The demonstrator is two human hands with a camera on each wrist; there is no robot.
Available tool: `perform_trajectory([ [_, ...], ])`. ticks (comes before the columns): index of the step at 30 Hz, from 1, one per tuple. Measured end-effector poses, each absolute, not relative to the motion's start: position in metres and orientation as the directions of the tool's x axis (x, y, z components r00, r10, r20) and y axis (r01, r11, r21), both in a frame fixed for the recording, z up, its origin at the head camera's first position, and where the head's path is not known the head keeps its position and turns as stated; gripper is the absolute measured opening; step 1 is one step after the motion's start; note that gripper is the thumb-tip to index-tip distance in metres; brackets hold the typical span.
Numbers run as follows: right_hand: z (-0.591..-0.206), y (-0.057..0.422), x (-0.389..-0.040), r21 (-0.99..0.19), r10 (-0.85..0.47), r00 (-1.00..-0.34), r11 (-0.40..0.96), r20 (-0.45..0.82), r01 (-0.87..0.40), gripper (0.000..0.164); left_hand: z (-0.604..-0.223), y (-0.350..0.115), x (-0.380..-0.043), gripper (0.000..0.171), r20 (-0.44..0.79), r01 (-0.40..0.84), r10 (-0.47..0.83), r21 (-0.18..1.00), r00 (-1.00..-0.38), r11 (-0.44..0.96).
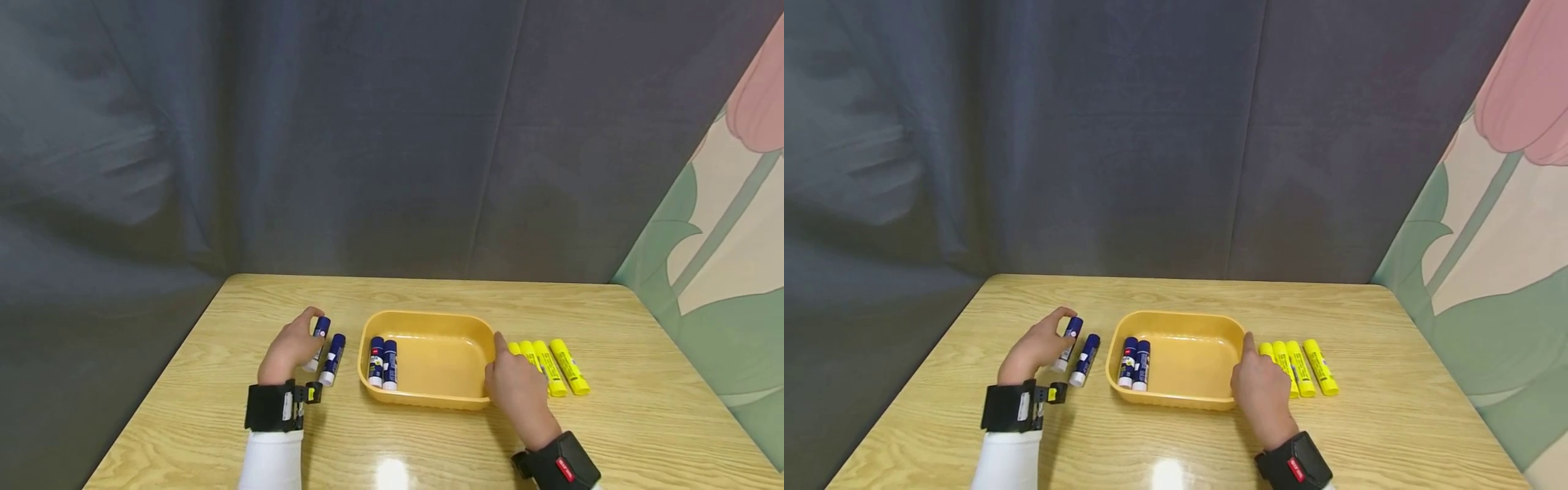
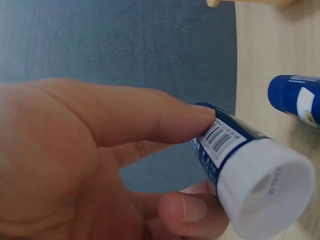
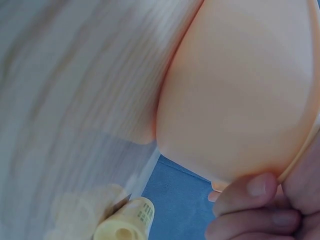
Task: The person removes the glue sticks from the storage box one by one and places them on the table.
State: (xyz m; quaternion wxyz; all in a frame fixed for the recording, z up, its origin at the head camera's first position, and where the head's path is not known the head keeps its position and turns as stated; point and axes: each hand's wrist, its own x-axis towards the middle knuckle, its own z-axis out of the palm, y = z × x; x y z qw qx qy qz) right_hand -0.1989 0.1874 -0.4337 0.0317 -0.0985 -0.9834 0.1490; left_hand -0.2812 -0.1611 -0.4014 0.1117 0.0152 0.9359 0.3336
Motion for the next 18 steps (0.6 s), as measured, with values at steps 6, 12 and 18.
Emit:
perform_trajectory([
  [6,-0.432,0.187,-0.2,-0.304,0.209,-0.978,0.933,0.024,0.192,0.057,-0.411,-0.16,-0.286,0.049,-0.234,-0.089,0.084,0.641,-0.969,0.763],
  [12,-0.433,0.187,-0.198,-0.299,0.202,-0.979,0.937,0.034,0.183,0.056,-0.421,-0.163,-0.287,0.048,-0.238,-0.106,0.046,0.59,-0.97,0.8],
  [18,-0.436,0.187,-0.197,-0.282,0.199,-0.979,0.943,0.051,0.177,0.056,-0.43,-0.164,-0.289,0.051,-0.262,-0.128,0.037,0.584,-0.964,0.801],
])
